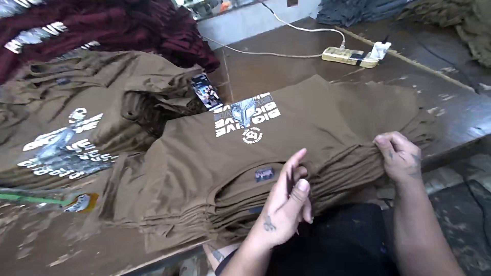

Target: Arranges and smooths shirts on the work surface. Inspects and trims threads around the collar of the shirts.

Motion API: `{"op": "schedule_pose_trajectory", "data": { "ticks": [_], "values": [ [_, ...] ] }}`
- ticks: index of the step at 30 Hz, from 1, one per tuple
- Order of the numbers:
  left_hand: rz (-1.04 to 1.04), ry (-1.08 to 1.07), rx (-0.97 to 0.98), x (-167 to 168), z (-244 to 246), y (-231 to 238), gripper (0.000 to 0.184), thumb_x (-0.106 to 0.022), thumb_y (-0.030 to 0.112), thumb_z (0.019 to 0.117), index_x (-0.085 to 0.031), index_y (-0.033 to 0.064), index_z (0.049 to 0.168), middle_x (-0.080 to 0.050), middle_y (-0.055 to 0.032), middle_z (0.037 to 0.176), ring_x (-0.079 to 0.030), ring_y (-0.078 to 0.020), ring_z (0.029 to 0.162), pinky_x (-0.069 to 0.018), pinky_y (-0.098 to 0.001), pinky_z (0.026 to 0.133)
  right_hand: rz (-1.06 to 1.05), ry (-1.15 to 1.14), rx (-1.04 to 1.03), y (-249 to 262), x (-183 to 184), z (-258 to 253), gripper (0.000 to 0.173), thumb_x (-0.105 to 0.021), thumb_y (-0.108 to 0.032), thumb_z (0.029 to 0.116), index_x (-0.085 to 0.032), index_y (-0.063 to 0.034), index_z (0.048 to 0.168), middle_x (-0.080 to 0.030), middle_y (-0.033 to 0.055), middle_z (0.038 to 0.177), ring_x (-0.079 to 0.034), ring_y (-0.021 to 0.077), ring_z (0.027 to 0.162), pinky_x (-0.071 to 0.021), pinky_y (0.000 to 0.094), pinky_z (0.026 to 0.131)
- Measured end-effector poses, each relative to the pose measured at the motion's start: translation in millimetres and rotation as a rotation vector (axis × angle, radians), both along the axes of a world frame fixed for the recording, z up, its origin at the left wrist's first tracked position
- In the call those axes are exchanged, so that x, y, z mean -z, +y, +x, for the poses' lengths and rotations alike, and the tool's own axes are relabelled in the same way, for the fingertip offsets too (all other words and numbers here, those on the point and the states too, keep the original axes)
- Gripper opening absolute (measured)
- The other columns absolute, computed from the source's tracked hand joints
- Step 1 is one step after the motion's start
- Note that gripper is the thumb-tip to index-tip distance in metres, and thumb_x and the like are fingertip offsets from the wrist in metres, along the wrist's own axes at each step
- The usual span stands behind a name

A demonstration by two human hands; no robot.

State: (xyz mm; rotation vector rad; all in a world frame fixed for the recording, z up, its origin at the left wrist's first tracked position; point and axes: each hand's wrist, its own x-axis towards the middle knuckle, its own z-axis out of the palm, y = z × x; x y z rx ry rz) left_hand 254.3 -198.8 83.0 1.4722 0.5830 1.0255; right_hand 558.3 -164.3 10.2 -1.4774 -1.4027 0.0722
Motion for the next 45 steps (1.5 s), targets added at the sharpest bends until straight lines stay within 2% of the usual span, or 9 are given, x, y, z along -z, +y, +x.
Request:
{"op": "schedule_pose_trajectory", "data": {
  "ticks": [2, 5, 8, 12, 18, 27, 33, 38, 45],
  "values": [
    [-0.054, -0.167, 0.011, 4.5, -3.5, -3.3, 0.06, -0.047, 0.042, 0.1077, -0.028, 0.0136, 0.157, -0.068, -0.0019, 0.121, -0.056, 0.0019, 0.056, -0.0516, -0.0153, 0.05, -0.016, -0.058, 0.057, -7.6, -10.9, -7.1, 0.046, -0.059, -0.038, 0.1007, -0.069, 0.004, 0.086, -0.068, 0.017, 0.09, -0.065, 0.0205, 0.086, -0.0517, 0.039, 0.08],
    [-0.08, -0.35, 0.043, 8.1, -10.2, -2.3, 0.06, -0.049, 0.039, 0.1073, -0.027, 0.0204, 0.16, -0.071, -0.0108, 0.125, -0.061, -0.0021, 0.055, -0.0525, -0.016, 0.05, 0.164, -0.058, -0.04, -18.9, -29.0, -29.0, 0.039, -0.063, -0.038, 0.0995, -0.07, -0.0026, 0.085, -0.069, 0.0081, 0.089, -0.065, 0.0102, 0.09, -0.0526, 0.027, 0.083],
    [-0.085, -0.409, 0.065, 10.1, -10.6, -6.0, 0.061, -0.049, 0.037, 0.1077, -0.024, 0.0182, 0.161, -0.069, -0.0129, 0.127, -0.062, -0.0029, 0.056, -0.0535, -0.016, 0.051, 0.303, -0.022, -0.372, -32.0, -42.4, -63.5, 0.027, -0.065, -0.037, 0.101, -0.073, -0.011, 0.106, -0.072, 0.0004, 0.1, -0.067, 0.0051, 0.101, -0.0554, 0.0239, 0.092],
    [-0.143, -0.478, 0.088, 8.5, -4.3, -16.5, 0.06, -0.047, 0.035, 0.1085, -0.024, 0.0177, 0.161, -0.066, -0.0147, 0.135, -0.062, -0.0032, 0.056, -0.0531, -0.0165, 0.051, 0.381, -0.128, -0.624, -35.2, -50.0, -101.4, 0.027, -0.063, -0.026, 0.1025, -0.067, -0.0096, 0.124, -0.071, 0.0074, 0.107, -0.067, 0.0125, 0.104, -0.0546, 0.0265, 0.095],
    [-0.39, -0.536, 0.154, -5.8, -3.3, -29.4, 0.053, -0.04, 0.027, 0.1108, -0.023, 0.0189, 0.161, -0.063, -0.0137, 0.138, -0.063, -0.006, 0.055, -0.0545, -0.0195, 0.051, 0.528, -0.197, -0.608, -15.0, -36.4, -111.4, 0.014, -0.061, -0.015, 0.1022, -0.073, -0.0102, 0.105, -0.065, 0.0079, 0.088, -0.062, 0.0162, 0.087, -0.0519, 0.0276, 0.083],
    [-0.378, -0.49, 0.089, -3.5, -9.9, -27.3, 0.055, -0.034, 0.025, 0.1112, -0.014, 0.0181, 0.162, -0.068, -0.0139, 0.13, -0.062, -0.0059, 0.051, -0.054, -0.0186, 0.049, 0.211, 0.009, -0.964, -47.7, -43.9, -90.2, 0.024, -0.054, -0.032, 0.1074, -0.063, -0.0117, 0.099, -0.063, 0.0002, 0.095, -0.063, 0.0034, 0.095, -0.0528, 0.0166, 0.085],
    [-0.22, -0.443, -0.103, 9.8, 8.7, -44.2, 0.066, -0.04, 0.028, 0.1108, 0.0, 0.0126, 0.161, -0.064, -0.0152, 0.138, -0.061, -0.0037, 0.052, -0.0533, -0.0178, 0.05, 0.131, -0.033, -0.649, -39.2, -38.9, -82.8, 0.063, -0.046, -0.065, 0.101, -0.073, -0.0078, 0.104, -0.068, 0.002, 0.085, -0.063, 0.0025, 0.079, -0.0536, 0.0193, 0.073],
    [0.252, 0.022, -0.211, 29.4, 16.1, -48.5, 0.064, -0.039, 0.022, 0.1104, -0.007, -0.0022, 0.161, -0.057, -0.0071, 0.148, -0.063, 0.0032, 0.069, -0.0552, -0.0184, 0.059, 0.093, 0.244, -0.698, -30.5, -24.8, -112.2, 0.033, -0.071, -0.035, 0.0961, -0.068, -0.0054, 0.081, -0.066, -0.003, 0.081, -0.061, -0.0047, 0.082, -0.0509, 0.0114, 0.075],
    [0.217, 0.021, -0.156, 20.0, -1.1, -40.1, 0.061, -0.041, 0.016, 0.108, -0.014, -0.0035, 0.159, -0.065, -0.0061, 0.139, -0.061, 0.0018, 0.067, -0.0524, -0.0182, 0.056, 0.121, 0.293, -0.865, -28.3, -15.5, -100.2, 0.022, -0.063, -0.031, 0.1027, -0.069, -0.0107, 0.094, -0.066, -0.0053, 0.091, -0.062, -0.0035, 0.092, -0.0518, 0.0142, 0.084]
  ]
}}
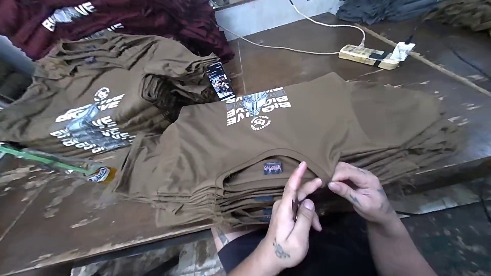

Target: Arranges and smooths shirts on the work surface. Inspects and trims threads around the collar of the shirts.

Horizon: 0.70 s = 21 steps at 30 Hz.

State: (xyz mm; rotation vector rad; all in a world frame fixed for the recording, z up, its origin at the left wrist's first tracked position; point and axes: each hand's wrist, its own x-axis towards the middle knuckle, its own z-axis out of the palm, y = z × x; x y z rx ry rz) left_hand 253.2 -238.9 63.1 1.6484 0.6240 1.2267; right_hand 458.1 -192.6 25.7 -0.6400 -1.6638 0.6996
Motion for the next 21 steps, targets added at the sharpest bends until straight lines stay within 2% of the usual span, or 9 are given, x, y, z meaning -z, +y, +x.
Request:
{"op": "schedule_pose_trajectory", "data": {
  "ticks": [5, 9, 10, 12, 13, 14, 16, 17, 21],
  "values": [
    [0.079, 0.059, -0.035, 6.6, 6.7, 0.0, 0.059, -0.04, 0.013, 0.1071, -0.018, -0.0038, 0.159, -0.064, -0.0085, 0.139, -0.061, 0.0009, 0.066, -0.052, -0.0187, 0.055, -0.029, -0.041, 0.131, -0.4, -1.7, -6.7, 0.037, -0.069, -0.042, 0.0976, -0.068, -0.0056, 0.091, -0.066, -0.0029, 0.085, -0.06, -0.0043, 0.076, -0.0512, 0.0122, 0.067],
    [0.093, 0.105, -0.007, 2.6, -4.6, 6.6, 0.051, -0.041, 0.011, 0.1064, -0.032, -0.0043, 0.154, -0.066, -0.0086, 0.136, -0.063, 0.0, 0.069, -0.0533, -0.0189, 0.056, -0.019, 0.016, 0.083, -0.3, 2.7, -4.2, 0.022, -0.066, -0.029, 0.1011, -0.07, -0.0089, 0.091, -0.069, -0.0064, 0.088, -0.064, -0.0051, 0.083, -0.0544, 0.0126, 0.076],
    [0.113, 0.141, -0.006, -0.8, -11.2, 10.4, 0.047, -0.041, 0.012, 0.1071, -0.038, -0.0043, 0.151, -0.069, -0.0083, 0.13, -0.063, 0.0009, 0.069, -0.0529, -0.018, 0.056, -0.012, 0.018, 0.055, -0.6, 2.6, -3.3, 0.021, -0.064, -0.027, 0.1021, -0.07, -0.0094, 0.093, -0.068, -0.0069, 0.089, -0.063, -0.0055, 0.085, -0.0536, 0.0123, 0.077],
    [0.209, 0.311, -0.089, -9.0, -24.4, 19.4, 0.04, -0.046, 0.017, 0.1072, -0.053, 0.0004, 0.143, -0.074, -0.0039, 0.102, -0.061, -0.0001, 0.067, -0.0521, -0.0182, 0.057, -0.003, 0.004, 0.021, -3.0, 1.3, -0.4, 0.02, -0.062, -0.026, 0.1037, -0.069, -0.0096, 0.096, -0.068, -0.0073, 0.092, -0.062, -0.0061, 0.089, -0.0531, 0.0123, 0.082],
    [0.263, 0.443, -0.149, -13.5, -31.2, 23.6, 0.041, -0.05, 0.023, 0.1061, -0.056, 0.0066, 0.143, -0.07, -0.0002, 0.087, -0.059, -0.0014, 0.066, -0.0521, -0.0201, 0.059, -0.008, 0.005, 0.012, -5.2, 0.7, 1.1, 0.02, -0.061, -0.027, 0.1042, -0.069, -0.01, 0.097, -0.069, -0.0075, 0.093, -0.063, -0.0058, 0.09, -0.0535, 0.0129, 0.082],
    [0.31, 0.605, -0.198, -19.1, -37.3, 27.4, 0.046, -0.052, 0.033, 0.1048, -0.054, 0.0135, 0.147, -0.065, 0.0013, 0.082, -0.056, -0.0039, 0.065, -0.0501, -0.0239, 0.058, -0.015, 0.006, 0.006, -7.8, 0.0, 2.6, 0.021, -0.06, -0.027, 0.1048, -0.069, -0.0101, 0.097, -0.068, -0.0074, 0.093, -0.063, -0.0051, 0.089, -0.0536, 0.0134, 0.081],
    [0.4, 0.874, -0.218, -34.4, -45.2, 33.5, 0.057, -0.05, 0.042, 0.103, -0.045, 0.0158, 0.154, -0.069, -0.0031, 0.093, -0.063, -0.0142, 0.071, -0.053, -0.0392, 0.059, -0.024, -0.006, -0.003, -12.1, -0.5, 4.6, 0.021, -0.058, -0.026, 0.1057, -0.066, -0.0092, 0.096, -0.065, -0.0057, 0.092, -0.062, -0.0033, 0.088, -0.0538, 0.0149, 0.079],
    [0.462, 0.95, -0.212, -42.8, -46.7, 35.6, 0.055, -0.047, 0.041, 0.1031, -0.047, 0.0134, 0.151, -0.069, -0.0047, 0.1, -0.065, -0.0171, 0.073, -0.0525, -0.0419, 0.057, -0.025, -0.017, -0.006, -13.7, -0.9, 5.1, 0.021, -0.058, -0.025, 0.1055, -0.066, -0.0082, 0.096, -0.065, -0.0046, 0.092, -0.062, -0.0022, 0.089, -0.0542, 0.0159, 0.08],
    [0.725, 1.087, -0.146, -77.4, -44.3, 41.3, 0.036, -0.048, 0.031, 0.1009, -0.068, 0.0125, 0.125, -0.065, -0.0018, 0.09, -0.062, -0.0163, 0.07, -0.0455, -0.0357, 0.053, -0.017, -0.015, 0.001, -16.9, -4.7, 4.7, 0.022, -0.058, -0.025, 0.1053, -0.066, -0.0073, 0.094, -0.065, -0.0023, 0.091, -0.064, 0.0022, 0.092, -0.0555, 0.02, 0.083]
  ]
}}
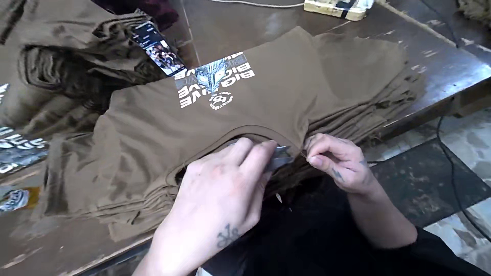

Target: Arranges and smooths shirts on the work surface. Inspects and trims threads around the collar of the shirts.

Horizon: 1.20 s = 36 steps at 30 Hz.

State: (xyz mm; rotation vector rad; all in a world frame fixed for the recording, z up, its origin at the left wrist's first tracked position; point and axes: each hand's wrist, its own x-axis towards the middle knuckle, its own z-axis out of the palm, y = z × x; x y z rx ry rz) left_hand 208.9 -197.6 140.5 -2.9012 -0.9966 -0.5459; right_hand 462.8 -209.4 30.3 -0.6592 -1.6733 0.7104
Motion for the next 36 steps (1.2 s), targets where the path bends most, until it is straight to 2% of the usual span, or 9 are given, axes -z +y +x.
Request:
{"op": "schedule_pose_trajectory", "data": {
  "ticks": [3, 7, 11, 16, 28, 31, 33, 34, 36],
  "values": [
    [0.076, 0.121, 0.093, -12.2, 10.9, 5.2, 0.035, -0.049, 0.024, 0.0981, -0.072, 0.0146, 0.124, -0.066, -0.0023, 0.086, -0.064, -0.0206, 0.073, -0.0478, -0.0384, 0.057, 0.032, 0.0, 0.032, -1.4, -1.2, -2.3, 0.024, -0.057, -0.024, 0.1051, -0.065, -0.0061, 0.092, -0.065, -0.001, 0.09, -0.065, 0.0042, 0.094, -0.0558, 0.0223, 0.086],
    [0.14, 0.177, 0.126, -12.0, 18.7, 12.4, 0.033, -0.049, 0.014, 0.0957, -0.076, 0.015, 0.116, -0.067, -0.0029, 0.08, -0.063, -0.0223, 0.065, -0.0434, -0.0375, 0.051, 0.073, -0.024, 0.101, -3.6, -0.8, -8.2, 0.026, -0.054, -0.024, 0.1061, -0.063, -0.0049, 0.09, -0.064, 0.0003, 0.087, -0.063, 0.0039, 0.091, -0.0539, 0.0203, 0.083],
    [0.165, 0.169, 0.122, -15.6, 18.0, 11.5, 0.034, -0.049, 0.016, 0.0977, -0.074, 0.0168, 0.121, -0.068, -0.0039, 0.084, -0.063, -0.023, 0.067, -0.0421, -0.0382, 0.053, 0.087, -0.013, 0.131, -4.3, -2.3, -8.9, 0.026, -0.054, -0.023, 0.1064, -0.063, -0.0043, 0.09, -0.063, 0.0006, 0.086, -0.063, 0.0033, 0.091, -0.054, 0.0187, 0.083],
    [0.192, 0.159, 0.121, -16.0, 19.4, 12.9, 0.033, -0.05, 0.012, 0.0963, -0.076, 0.0166, 0.116, -0.067, -0.0035, 0.079, -0.06, -0.0222, 0.062, -0.0389, -0.037, 0.05, 0.103, -0.016, 0.141, -2.0, -5.3, -10.4, 0.027, -0.054, -0.025, 0.1063, -0.062, -0.0058, 0.088, -0.061, -0.0009, 0.082, -0.06, 0.0025, 0.087, -0.05, 0.0194, 0.084],
    [0.225, 0.15, 0.083, -10.1, 23.6, 8.2, 0.032, -0.052, 0.012, 0.0974, -0.075, 0.0164, 0.118, -0.068, -0.0047, 0.081, -0.061, -0.024, 0.063, -0.0411, -0.038, 0.051, 0.159, 0.033, 0.153, -5.9, -8.2, -17.2, 0.026, -0.054, -0.027, 0.1074, -0.06, -0.0069, 0.092, -0.061, -0.0008, 0.084, -0.059, 0.0011, 0.084, -0.0493, 0.0178, 0.082],
    [0.146, 0.017, 0.031, -4.4, 11.2, 15.1, 0.033, -0.052, 0.017, 0.0975, -0.074, 0.0155, 0.122, -0.071, -0.0034, 0.086, -0.064, -0.0201, 0.067, -0.0458, -0.0372, 0.053, 0.255, -0.119, 0.047, -20.7, -16.7, -22.8, 0.033, -0.049, -0.034, 0.1093, -0.06, -0.0092, 0.09, -0.062, 0.0026, 0.08, -0.062, 0.0064, 0.08, -0.0476, 0.0264, 0.094],
    [0.019, -0.234, -0.02, 4.9, -3.9, 15.8, 0.035, -0.056, 0.028, 0.0998, -0.069, 0.0132, 0.129, -0.066, -0.0002, 0.087, -0.058, -0.0091, 0.068, -0.0461, -0.0279, 0.057, 0.327, -0.257, -0.021, -31.5, -23.5, -22.3, 0.05, -0.047, -0.044, 0.1085, -0.059, -0.0096, 0.075, -0.057, 0.005, 0.065, -0.058, 0.0146, 0.066, -0.0458, 0.0333, 0.085],
    [-0.035, -0.365, -0.062, 13.2, -9.0, 15.4, 0.037, -0.059, 0.032, 0.0986, -0.067, 0.0119, 0.129, -0.064, 0.0017, 0.087, -0.055, -0.0036, 0.068, -0.0456, -0.0221, 0.058, 0.356, -0.306, 0.023, -31.9, -27.5, -16.2, 0.052, -0.045, -0.046, 0.1085, -0.057, -0.0107, 0.072, -0.054, 0.0047, 0.063, -0.057, 0.0154, 0.064, -0.0469, 0.0327, 0.08],
    [-0.109, -0.516, -0.154, 35.6, -6.5, 14.0, 0.041, -0.068, 0.04, 0.0954, -0.069, 0.0083, 0.122, -0.065, 0.0022, 0.079, -0.055, -0.0011, 0.063, -0.0483, -0.0207, 0.056, 0.371, -0.374, 0.233, -14.1, -40.6, 4.6, 0.042, -0.044, -0.041, 0.11, -0.059, -0.0109, 0.086, -0.059, 0.0035, 0.072, -0.062, 0.0105, 0.073, -0.0532, 0.0279, 0.082]
  ]
}}
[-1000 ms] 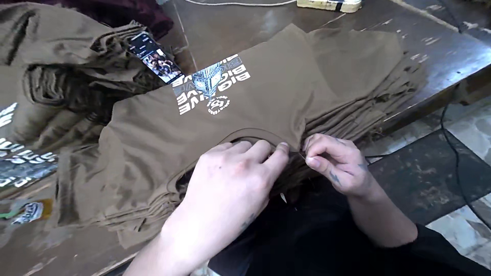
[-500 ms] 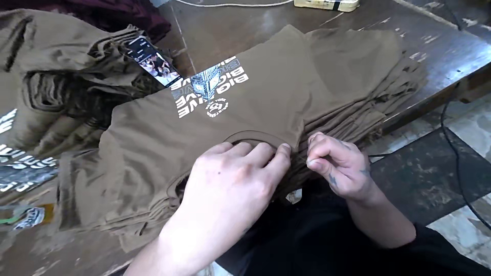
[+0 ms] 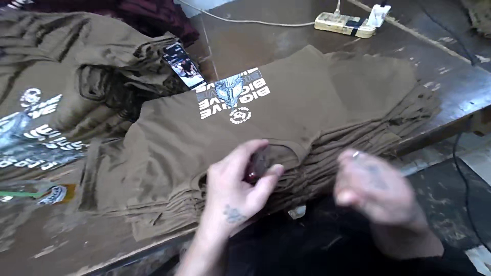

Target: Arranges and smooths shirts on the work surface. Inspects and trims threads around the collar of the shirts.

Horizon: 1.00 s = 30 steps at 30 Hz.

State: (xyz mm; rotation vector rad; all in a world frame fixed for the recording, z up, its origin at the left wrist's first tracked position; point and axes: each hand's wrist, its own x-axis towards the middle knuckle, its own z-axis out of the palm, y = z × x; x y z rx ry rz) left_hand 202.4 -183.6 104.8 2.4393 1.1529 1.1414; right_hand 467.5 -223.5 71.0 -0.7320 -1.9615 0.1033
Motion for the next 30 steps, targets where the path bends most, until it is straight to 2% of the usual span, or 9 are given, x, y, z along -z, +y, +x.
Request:
{"op": "schedule_pose_trajectory", "data": {
  "ticks": [4, 7, 10, 13, 16, 18, 20, 23, 30],
  "values": [
    [-0.006, 0.069, 0.061, 31.3, 41.6, -4.9, 0.02, -0.065, 0.023, 0.0938, -0.073, 0.0068, 0.101, -0.073, -0.0039, 0.08, -0.07, -0.0164, 0.068, -0.0562, -0.0393, 0.058, -0.112, -0.247, -0.098, 86.7, -24.7, 1.2, 0.035, -0.05, -0.015, 0.1012, -0.069, -0.0102, 0.131, -0.067, 0.0098, 0.117, -0.065, 0.0159, 0.103, -0.0562, 0.0309, 0.088],
    [0.017, -0.109, 0.119, 32.7, 48.4, 2.2, 0.017, -0.064, 0.01, 0.0887, -0.075, 0.0058, 0.1, -0.066, -0.0072, 0.082, -0.064, -0.0162, 0.072, -0.053, -0.0319, 0.061, -0.367, -0.473, -0.428, 112.3, -21.7, -7.7, 0.029, -0.055, -0.008, 0.0941, -0.074, -0.0066, 0.115, -0.063, 0.0179, 0.133, -0.064, 0.0266, 0.117, -0.0539, 0.0411, 0.097],
    [-0.066, -0.222, 0.179, 38.8, 44.2, 7.4, 0.012, -0.071, 0.015, 0.0909, -0.074, 0.0048, 0.096, -0.066, -0.0092, 0.092, -0.064, -0.0131, 0.08, -0.0547, -0.0273, 0.069, -0.359, -0.572, -0.419, 107.0, -34.1, 15.5, 0.022, -0.052, -0.018, 0.0962, -0.067, -0.0052, 0.105, -0.061, 0.0164, 0.129, -0.064, 0.0217, 0.111, -0.0551, 0.0337, 0.089],
    [-0.182, -0.254, 0.173, 38.1, 43.2, 7.4, 0.018, -0.067, 0.018, 0.0962, -0.069, 0.0013, 0.089, -0.066, -0.0068, 0.079, -0.062, -0.0106, 0.069, -0.0516, -0.0259, 0.064, -0.088, -0.419, -0.19, 94.6, -16.2, 23.8, 0.022, -0.056, -0.027, 0.0961, -0.065, -0.0065, 0.094, -0.068, 0.0176, 0.111, -0.068, 0.0226, 0.098, -0.057, 0.0318, 0.078],
    [-0.39, -0.241, 0.113, 28.4, 45.5, 8.9, 0.027, -0.056, 0.027, 0.105, -0.069, 0.0029, 0.103, -0.07, -0.0032, 0.078, -0.065, -0.0069, 0.065, -0.0553, -0.0245, 0.061, 0.189, -0.179, 0.049, 85.7, 24.0, 8.1, 0.015, -0.059, -0.02, 0.0954, -0.063, -0.0073, 0.088, -0.07, 0.0155, 0.09, -0.068, 0.0217, 0.085, -0.0553, 0.0289, 0.075],
    [-0.379, -0.142, 0.073, 25.4, 52.4, 8.8, 0.033, -0.065, 0.031, 0.0997, -0.071, 0.0033, 0.117, -0.074, -0.0064, 0.091, -0.069, -0.0128, 0.076, -0.058, -0.033, 0.071, 0.189, -0.036, 0.118, 79.5, 39.0, -1.4, 0.015, -0.061, -0.02, 0.0968, -0.066, -0.0073, 0.092, -0.071, 0.0128, 0.089, -0.069, 0.0161, 0.088, -0.0552, 0.0237, 0.079],
    [-0.286, -0.102, 0.063, 29.7, 58.7, 9.1, 0.026, -0.066, 0.026, 0.0979, -0.07, 0.0025, 0.107, -0.071, -0.008, 0.086, -0.068, -0.017, 0.074, -0.0564, -0.0367, 0.068, 0.134, 0.034, 0.14, 74.1, 44.0, -6.1, 0.019, -0.061, -0.024, 0.0997, -0.07, -0.0079, 0.097, -0.074, 0.01, 0.091, -0.071, 0.0121, 0.092, -0.0562, 0.0222, 0.084],
    [-0.276, -0.181, 0.045, 36.6, 57.2, 8.7, 0.019, -0.059, 0.019, 0.1012, -0.067, 0.0025, 0.096, -0.065, -0.0048, 0.074, -0.063, -0.0117, 0.065, -0.0536, -0.0286, 0.061, 0.097, 0.053, 0.101, 71.4, 48.9, -4.1, 0.024, -0.058, -0.026, 0.1036, -0.073, -0.0073, 0.1, -0.075, 0.009, 0.091, -0.071, 0.0113, 0.092, -0.0562, 0.0231, 0.086],
    [-0.528, -0.437, 0.122, 33.8, 44.7, 8.5, 0.021, -0.041, 0.015, 0.1092, -0.058, 0.005, 0.102, -0.068, 0.0052, 0.074, -0.06, -0.0004, 0.054, -0.0508, -0.0169, 0.048, 0.075, 0.063, 0.084, 70.5, 48.0, -7.5, 0.021, -0.061, -0.018, 0.0983, -0.073, -0.0034, 0.093, -0.075, 0.0103, 0.084, -0.071, 0.0125, 0.083, -0.0576, 0.0247, 0.079]
  ]
}}
